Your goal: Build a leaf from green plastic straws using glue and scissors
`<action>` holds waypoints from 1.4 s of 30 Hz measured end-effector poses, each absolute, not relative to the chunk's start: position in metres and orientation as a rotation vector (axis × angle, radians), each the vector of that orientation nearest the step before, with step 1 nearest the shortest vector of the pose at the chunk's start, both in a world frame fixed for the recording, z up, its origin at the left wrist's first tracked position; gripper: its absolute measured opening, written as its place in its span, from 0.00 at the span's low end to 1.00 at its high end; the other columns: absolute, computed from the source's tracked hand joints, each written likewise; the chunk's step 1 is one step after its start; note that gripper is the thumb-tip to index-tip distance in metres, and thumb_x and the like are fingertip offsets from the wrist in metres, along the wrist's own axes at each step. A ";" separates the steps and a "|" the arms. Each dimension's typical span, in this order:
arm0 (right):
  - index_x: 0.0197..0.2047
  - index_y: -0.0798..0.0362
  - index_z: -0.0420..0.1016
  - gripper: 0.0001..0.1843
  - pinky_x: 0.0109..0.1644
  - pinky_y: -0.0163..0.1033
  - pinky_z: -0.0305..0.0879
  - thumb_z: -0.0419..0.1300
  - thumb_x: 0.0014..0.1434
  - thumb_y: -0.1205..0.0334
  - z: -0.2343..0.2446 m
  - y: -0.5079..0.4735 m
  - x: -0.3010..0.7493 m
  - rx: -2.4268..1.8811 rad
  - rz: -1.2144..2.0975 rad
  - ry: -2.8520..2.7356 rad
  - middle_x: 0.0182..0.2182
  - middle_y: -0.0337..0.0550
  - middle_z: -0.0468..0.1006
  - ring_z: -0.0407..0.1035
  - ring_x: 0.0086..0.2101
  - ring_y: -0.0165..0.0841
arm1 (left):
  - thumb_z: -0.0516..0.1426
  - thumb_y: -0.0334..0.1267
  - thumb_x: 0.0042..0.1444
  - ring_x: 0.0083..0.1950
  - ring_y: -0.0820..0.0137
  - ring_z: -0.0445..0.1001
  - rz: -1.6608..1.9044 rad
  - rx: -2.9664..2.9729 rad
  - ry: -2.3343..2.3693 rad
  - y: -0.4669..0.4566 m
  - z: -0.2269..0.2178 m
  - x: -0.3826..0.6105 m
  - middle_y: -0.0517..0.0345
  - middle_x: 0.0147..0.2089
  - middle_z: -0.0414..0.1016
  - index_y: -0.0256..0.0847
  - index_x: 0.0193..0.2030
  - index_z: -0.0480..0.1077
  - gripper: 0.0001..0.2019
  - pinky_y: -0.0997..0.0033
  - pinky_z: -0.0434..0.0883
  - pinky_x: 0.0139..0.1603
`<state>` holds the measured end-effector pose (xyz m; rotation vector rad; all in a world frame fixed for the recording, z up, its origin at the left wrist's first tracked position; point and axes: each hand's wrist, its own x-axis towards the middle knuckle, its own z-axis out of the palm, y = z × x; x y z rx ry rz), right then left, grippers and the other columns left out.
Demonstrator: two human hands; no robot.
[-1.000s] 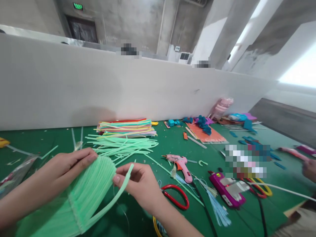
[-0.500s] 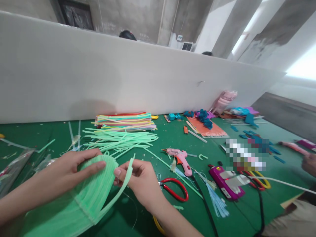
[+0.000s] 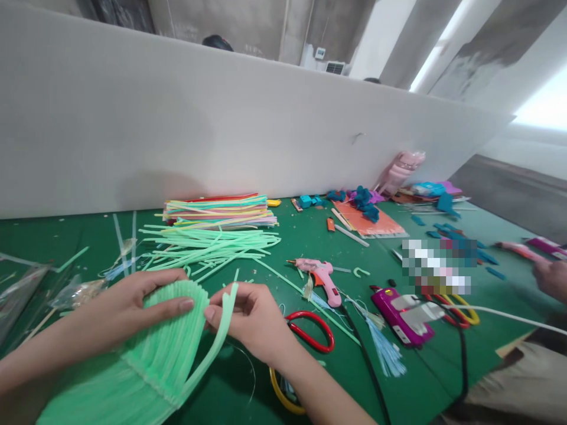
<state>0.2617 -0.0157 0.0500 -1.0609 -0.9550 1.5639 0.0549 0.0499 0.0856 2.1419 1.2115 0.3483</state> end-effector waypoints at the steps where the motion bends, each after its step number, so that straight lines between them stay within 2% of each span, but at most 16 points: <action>1: 0.28 0.55 0.76 0.19 0.30 0.32 0.67 0.78 0.38 0.56 0.050 -0.015 0.261 -1.053 1.567 -0.949 0.21 0.33 0.76 0.70 0.23 0.26 | 0.57 0.57 0.55 0.50 0.52 0.77 0.333 2.117 1.213 0.050 0.085 0.055 0.53 0.51 0.80 0.49 0.54 0.75 0.24 0.55 0.75 0.46; 7: 0.30 0.54 0.76 0.20 0.29 0.30 0.66 0.79 0.36 0.59 0.046 -0.016 0.262 -1.023 1.592 -0.892 0.21 0.31 0.75 0.71 0.23 0.26 | 0.59 0.59 0.54 0.54 0.51 0.75 0.256 2.030 1.223 0.050 0.083 0.058 0.52 0.56 0.78 0.50 0.57 0.74 0.26 0.54 0.72 0.50; 15: 0.28 0.54 0.79 0.11 0.29 0.29 0.67 0.76 0.45 0.62 0.041 -0.016 0.265 -0.968 1.570 -0.923 0.20 0.34 0.77 0.71 0.22 0.25 | 0.60 0.53 0.55 0.48 0.56 0.75 0.251 2.010 1.148 0.050 0.088 0.062 0.58 0.51 0.79 0.51 0.52 0.75 0.20 0.61 0.71 0.47; 19: 0.29 0.54 0.80 0.09 0.29 0.28 0.68 0.75 0.47 0.62 0.037 -0.017 0.267 -0.919 1.563 -0.911 0.21 0.35 0.78 0.71 0.22 0.24 | 0.58 0.54 0.55 0.45 0.56 0.76 0.250 1.997 1.114 0.049 0.088 0.066 0.58 0.45 0.80 0.50 0.49 0.76 0.18 0.61 0.73 0.44; 21: 0.30 0.54 0.80 0.09 0.29 0.27 0.68 0.74 0.49 0.61 0.035 -0.018 0.267 -0.890 1.554 -0.914 0.22 0.35 0.78 0.72 0.23 0.23 | 0.58 0.55 0.55 0.48 0.55 0.76 0.244 1.988 1.131 0.049 0.086 0.066 0.57 0.46 0.80 0.50 0.49 0.76 0.19 0.58 0.73 0.47; 25: 0.31 0.55 0.80 0.10 0.30 0.28 0.69 0.71 0.55 0.56 0.032 -0.019 0.265 -0.886 1.520 -0.906 0.22 0.35 0.77 0.72 0.23 0.23 | 0.61 0.60 0.50 0.63 0.50 0.68 0.229 1.946 1.258 0.049 0.080 0.067 0.53 0.62 0.73 0.49 0.57 0.72 0.30 0.52 0.64 0.63; 28: 0.30 0.55 0.79 0.12 0.29 0.28 0.68 0.71 0.53 0.55 0.033 -0.017 0.265 -0.921 1.512 -0.877 0.21 0.35 0.77 0.72 0.22 0.23 | 0.63 0.63 0.43 0.66 0.48 0.65 0.203 1.949 1.336 0.048 0.079 0.071 0.46 0.67 0.68 0.43 0.61 0.68 0.41 0.49 0.60 0.66; 31: 0.30 0.55 0.80 0.13 0.28 0.28 0.67 0.75 0.47 0.56 0.034 -0.015 0.267 -0.957 1.549 -0.859 0.21 0.34 0.77 0.71 0.22 0.24 | 0.63 0.65 0.41 0.62 0.46 0.69 0.147 1.950 1.355 0.048 0.082 0.077 0.45 0.62 0.72 0.43 0.58 0.70 0.40 0.47 0.63 0.63; 35: 0.29 0.55 0.80 0.15 0.29 0.29 0.66 0.77 0.41 0.57 0.034 -0.013 0.272 -0.996 1.554 -0.883 0.22 0.33 0.76 0.71 0.24 0.25 | 0.63 0.60 0.43 0.49 0.50 0.76 0.116 1.937 1.343 0.048 0.083 0.084 0.51 0.47 0.79 0.46 0.47 0.75 0.27 0.55 0.72 0.48; 38: 0.28 0.54 0.78 0.16 0.29 0.31 0.66 0.77 0.41 0.56 0.031 -0.011 0.275 -1.008 1.534 -0.897 0.21 0.33 0.75 0.71 0.24 0.26 | 0.64 0.57 0.43 0.42 0.56 0.76 0.147 1.913 1.324 0.049 0.081 0.086 0.56 0.39 0.78 0.46 0.44 0.74 0.24 0.62 0.70 0.40; 42: 0.29 0.54 0.77 0.17 0.31 0.32 0.67 0.76 0.42 0.54 0.026 -0.010 0.275 -1.011 1.527 -0.931 0.22 0.33 0.74 0.70 0.24 0.26 | 0.64 0.56 0.45 0.33 0.67 0.69 0.077 1.860 1.177 0.051 0.076 0.089 0.65 0.32 0.70 0.47 0.40 0.70 0.20 0.69 0.65 0.34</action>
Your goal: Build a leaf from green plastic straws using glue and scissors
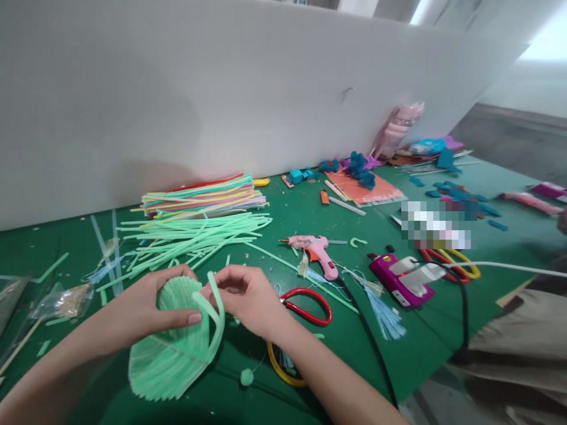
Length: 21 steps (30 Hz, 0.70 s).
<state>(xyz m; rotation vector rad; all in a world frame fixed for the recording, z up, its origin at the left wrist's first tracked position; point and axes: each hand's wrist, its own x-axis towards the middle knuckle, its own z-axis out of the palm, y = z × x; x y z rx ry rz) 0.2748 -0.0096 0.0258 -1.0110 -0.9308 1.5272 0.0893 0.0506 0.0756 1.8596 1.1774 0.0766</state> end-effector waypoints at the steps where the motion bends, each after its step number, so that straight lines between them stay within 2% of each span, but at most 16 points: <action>1: 0.29 0.53 0.77 0.17 0.31 0.33 0.67 0.75 0.43 0.53 0.024 -0.009 0.274 -1.015 1.524 -0.943 0.23 0.33 0.74 0.70 0.25 0.26 | 0.64 0.55 0.46 0.33 0.68 0.68 0.080 1.847 1.152 0.051 0.074 0.090 0.66 0.32 0.69 0.47 0.39 0.69 0.19 0.69 0.64 0.34; 7: 0.30 0.53 0.75 0.18 0.33 0.35 0.67 0.74 0.45 0.51 0.019 -0.010 0.272 -1.045 1.528 -0.951 0.25 0.34 0.74 0.69 0.26 0.27 | 0.63 0.51 0.50 0.35 0.68 0.67 0.106 1.799 1.111 0.053 0.067 0.090 0.66 0.33 0.68 0.47 0.39 0.69 0.15 0.69 0.64 0.37; 12: 0.29 0.54 0.76 0.16 0.32 0.33 0.64 0.74 0.46 0.52 0.018 -0.010 0.272 -1.079 1.490 -0.965 0.24 0.34 0.73 0.66 0.26 0.27 | 0.65 0.56 0.46 0.46 0.60 0.72 0.113 1.782 1.114 0.056 0.065 0.087 0.62 0.44 0.75 0.50 0.46 0.71 0.22 0.62 0.66 0.47; 16: 0.29 0.54 0.76 0.15 0.30 0.32 0.60 0.73 0.47 0.52 0.018 -0.010 0.272 -1.104 1.471 -0.996 0.24 0.34 0.73 0.63 0.26 0.25 | 0.65 0.57 0.45 0.42 0.62 0.71 0.104 1.775 1.092 0.056 0.064 0.088 0.63 0.39 0.74 0.48 0.42 0.72 0.22 0.65 0.66 0.43; 21: 0.30 0.54 0.76 0.16 0.29 0.32 0.61 0.73 0.47 0.51 0.018 -0.010 0.270 -1.116 1.475 -0.998 0.24 0.34 0.73 0.64 0.25 0.26 | 0.64 0.56 0.48 0.36 0.66 0.70 0.085 1.752 1.092 0.055 0.061 0.087 0.65 0.33 0.70 0.47 0.38 0.70 0.18 0.69 0.65 0.36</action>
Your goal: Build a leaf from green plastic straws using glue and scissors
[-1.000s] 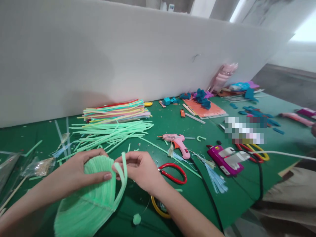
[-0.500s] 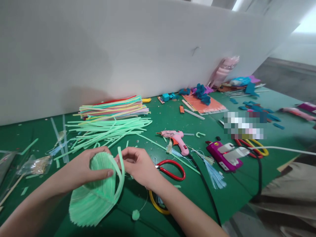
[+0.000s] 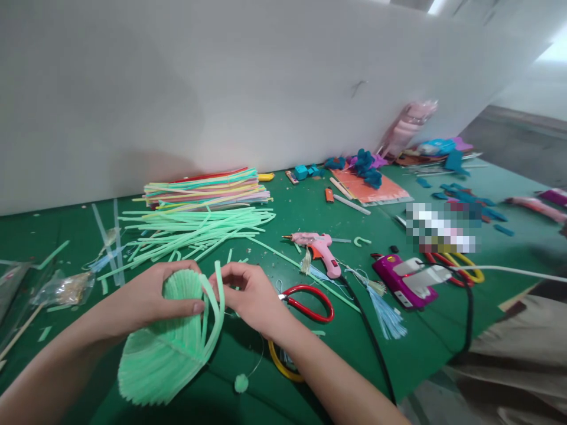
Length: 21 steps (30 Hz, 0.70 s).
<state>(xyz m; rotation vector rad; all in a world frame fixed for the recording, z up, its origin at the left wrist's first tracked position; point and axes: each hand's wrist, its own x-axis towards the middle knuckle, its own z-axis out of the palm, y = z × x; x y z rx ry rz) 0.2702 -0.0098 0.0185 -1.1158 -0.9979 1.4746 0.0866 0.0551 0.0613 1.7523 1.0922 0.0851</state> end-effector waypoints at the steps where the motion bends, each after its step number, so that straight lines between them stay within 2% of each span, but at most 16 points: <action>1: 0.31 0.53 0.76 0.17 0.28 0.31 0.62 0.73 0.46 0.51 0.019 -0.010 0.270 -1.119 1.475 -0.983 0.25 0.34 0.73 0.64 0.25 0.26 | 0.63 0.56 0.49 0.37 0.65 0.71 0.080 1.767 1.096 0.056 0.061 0.086 0.64 0.35 0.71 0.47 0.38 0.71 0.18 0.68 0.66 0.37; 5: 0.32 0.53 0.73 0.21 0.27 0.31 0.64 0.76 0.41 0.52 0.021 -0.009 0.275 -1.161 1.532 -0.966 0.24 0.32 0.72 0.65 0.24 0.26 | 0.66 0.56 0.43 0.49 0.56 0.74 0.159 1.835 1.248 0.060 0.061 0.080 0.57 0.48 0.77 0.49 0.48 0.73 0.26 0.61 0.69 0.47; 6: 0.32 0.53 0.74 0.21 0.27 0.31 0.64 0.76 0.40 0.51 0.021 -0.009 0.277 -1.176 1.583 -1.010 0.24 0.33 0.72 0.65 0.24 0.26 | 0.66 0.55 0.42 0.50 0.54 0.75 0.186 1.836 1.280 0.061 0.062 0.079 0.56 0.49 0.77 0.48 0.49 0.73 0.27 0.61 0.70 0.47; 11: 0.31 0.55 0.81 0.19 0.32 0.34 0.65 0.75 0.43 0.49 0.017 -0.010 0.285 -1.233 1.731 -1.303 0.24 0.37 0.76 0.66 0.25 0.28 | 0.65 0.54 0.43 0.37 0.57 0.78 0.168 1.761 1.242 0.062 0.066 0.078 0.58 0.35 0.80 0.46 0.44 0.75 0.23 0.62 0.72 0.37; 21: 0.31 0.55 0.83 0.20 0.31 0.33 0.59 0.75 0.41 0.48 0.012 -0.010 0.279 -1.208 1.744 -1.267 0.21 0.33 0.71 0.59 0.24 0.26 | 0.64 0.53 0.48 0.37 0.64 0.74 0.142 1.725 1.110 0.058 0.064 0.085 0.65 0.35 0.77 0.48 0.41 0.73 0.17 0.68 0.68 0.38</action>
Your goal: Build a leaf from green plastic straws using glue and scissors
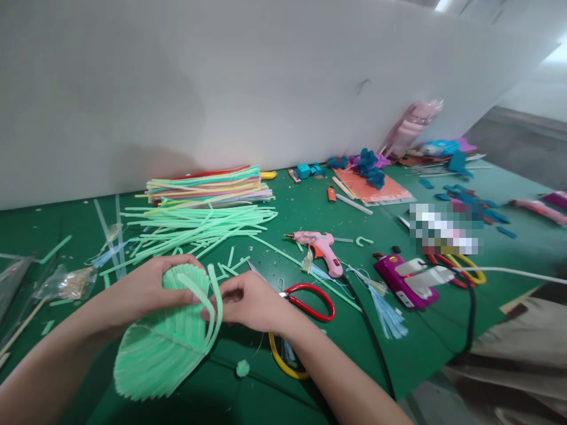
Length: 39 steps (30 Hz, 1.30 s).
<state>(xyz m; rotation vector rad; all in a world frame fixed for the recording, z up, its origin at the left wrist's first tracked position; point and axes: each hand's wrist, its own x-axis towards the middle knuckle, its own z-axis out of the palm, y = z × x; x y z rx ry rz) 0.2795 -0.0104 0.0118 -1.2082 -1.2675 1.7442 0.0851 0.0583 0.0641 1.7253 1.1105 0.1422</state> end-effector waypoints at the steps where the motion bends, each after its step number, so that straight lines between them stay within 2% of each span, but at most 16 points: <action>1: 0.31 0.55 0.83 0.20 0.30 0.33 0.58 0.75 0.41 0.49 0.011 -0.010 0.279 -1.207 1.756 -1.262 0.20 0.33 0.70 0.58 0.24 0.26 | 0.64 0.54 0.48 0.37 0.65 0.73 0.155 1.744 1.116 0.058 0.064 0.086 0.65 0.34 0.77 0.48 0.41 0.74 0.17 0.68 0.67 0.38; 6: 0.29 0.55 0.82 0.19 0.29 0.32 0.59 0.75 0.40 0.49 0.015 -0.010 0.283 -1.204 1.718 -1.297 0.20 0.33 0.71 0.60 0.24 0.26 | 0.62 0.56 0.49 0.43 0.61 0.74 0.185 1.795 1.122 0.057 0.064 0.087 0.63 0.39 0.77 0.48 0.42 0.75 0.18 0.66 0.67 0.43; 10: 0.32 0.55 0.82 0.19 0.29 0.32 0.65 0.70 0.49 0.46 0.020 -0.009 0.290 -1.225 1.715 -1.308 0.25 0.37 0.76 0.67 0.26 0.27 | 0.57 0.58 0.56 0.45 0.62 0.73 0.255 1.661 1.142 0.062 0.063 0.081 0.59 0.44 0.76 0.49 0.48 0.73 0.20 0.67 0.68 0.42; 12: 0.39 0.54 0.81 0.20 0.31 0.33 0.68 0.67 0.54 0.46 0.021 -0.008 0.293 -1.224 1.739 -1.264 0.29 0.40 0.79 0.72 0.29 0.30 | 0.56 0.59 0.57 0.41 0.64 0.72 0.294 1.608 1.138 0.067 0.059 0.076 0.59 0.40 0.75 0.48 0.50 0.72 0.22 0.68 0.67 0.39; 15: 0.47 0.54 0.76 0.21 0.34 0.36 0.71 0.66 0.56 0.49 0.021 -0.007 0.297 -1.175 1.767 -1.197 0.34 0.43 0.80 0.76 0.33 0.32 | 0.57 0.59 0.56 0.32 0.69 0.66 0.344 1.656 1.223 0.075 0.053 0.069 0.64 0.30 0.68 0.47 0.48 0.72 0.21 0.72 0.62 0.32; 19: 0.48 0.54 0.76 0.20 0.41 0.37 0.69 0.70 0.52 0.57 0.020 -0.006 0.298 -1.133 1.745 -1.173 0.39 0.44 0.79 0.75 0.36 0.30 | 0.58 0.57 0.55 0.26 0.71 0.57 0.365 1.731 1.299 0.083 0.049 0.063 0.67 0.24 0.58 0.46 0.42 0.74 0.18 0.72 0.52 0.27; 21: 0.45 0.53 0.77 0.21 0.40 0.34 0.67 0.73 0.48 0.59 0.018 -0.005 0.299 -1.217 1.603 -1.127 0.36 0.39 0.77 0.72 0.34 0.27 | 0.59 0.57 0.54 0.24 0.72 0.53 0.343 1.747 1.296 0.084 0.050 0.062 0.68 0.22 0.54 0.46 0.40 0.74 0.17 0.71 0.48 0.26; 24: 0.39 0.54 0.79 0.20 0.32 0.32 0.62 0.76 0.43 0.58 0.014 -0.001 0.301 -1.309 1.400 -1.001 0.28 0.34 0.74 0.67 0.27 0.24 | 0.59 0.57 0.54 0.24 0.71 0.52 0.323 1.770 1.286 0.083 0.054 0.062 0.69 0.21 0.53 0.47 0.39 0.74 0.17 0.70 0.48 0.26; 26: 0.35 0.55 0.79 0.19 0.29 0.32 0.61 0.77 0.40 0.58 0.012 0.000 0.302 -1.323 1.374 -0.965 0.26 0.34 0.75 0.66 0.25 0.24 | 0.59 0.56 0.54 0.24 0.71 0.52 0.316 1.781 1.278 0.083 0.056 0.062 0.69 0.22 0.54 0.47 0.39 0.75 0.16 0.70 0.48 0.27; 29: 0.34 0.55 0.81 0.19 0.31 0.33 0.65 0.78 0.38 0.59 0.012 0.000 0.302 -1.316 1.395 -0.982 0.25 0.36 0.78 0.69 0.25 0.25 | 0.60 0.52 0.55 0.25 0.72 0.53 0.306 1.785 1.249 0.082 0.057 0.063 0.69 0.23 0.55 0.47 0.38 0.74 0.12 0.71 0.49 0.27; 35: 0.41 0.54 0.82 0.22 0.35 0.36 0.73 0.75 0.43 0.54 0.008 -0.001 0.295 -1.186 1.497 -0.970 0.26 0.40 0.81 0.78 0.31 0.33 | 0.60 0.50 0.55 0.28 0.72 0.56 0.298 1.779 1.159 0.083 0.055 0.062 0.67 0.26 0.60 0.45 0.32 0.73 0.11 0.72 0.52 0.29; 39: 0.46 0.53 0.80 0.23 0.33 0.35 0.73 0.70 0.52 0.48 0.006 -0.004 0.288 -1.111 1.528 -1.027 0.27 0.41 0.82 0.77 0.28 0.31 | 0.59 0.50 0.56 0.29 0.73 0.57 0.289 1.779 1.104 0.081 0.056 0.064 0.68 0.26 0.61 0.45 0.31 0.72 0.11 0.73 0.54 0.30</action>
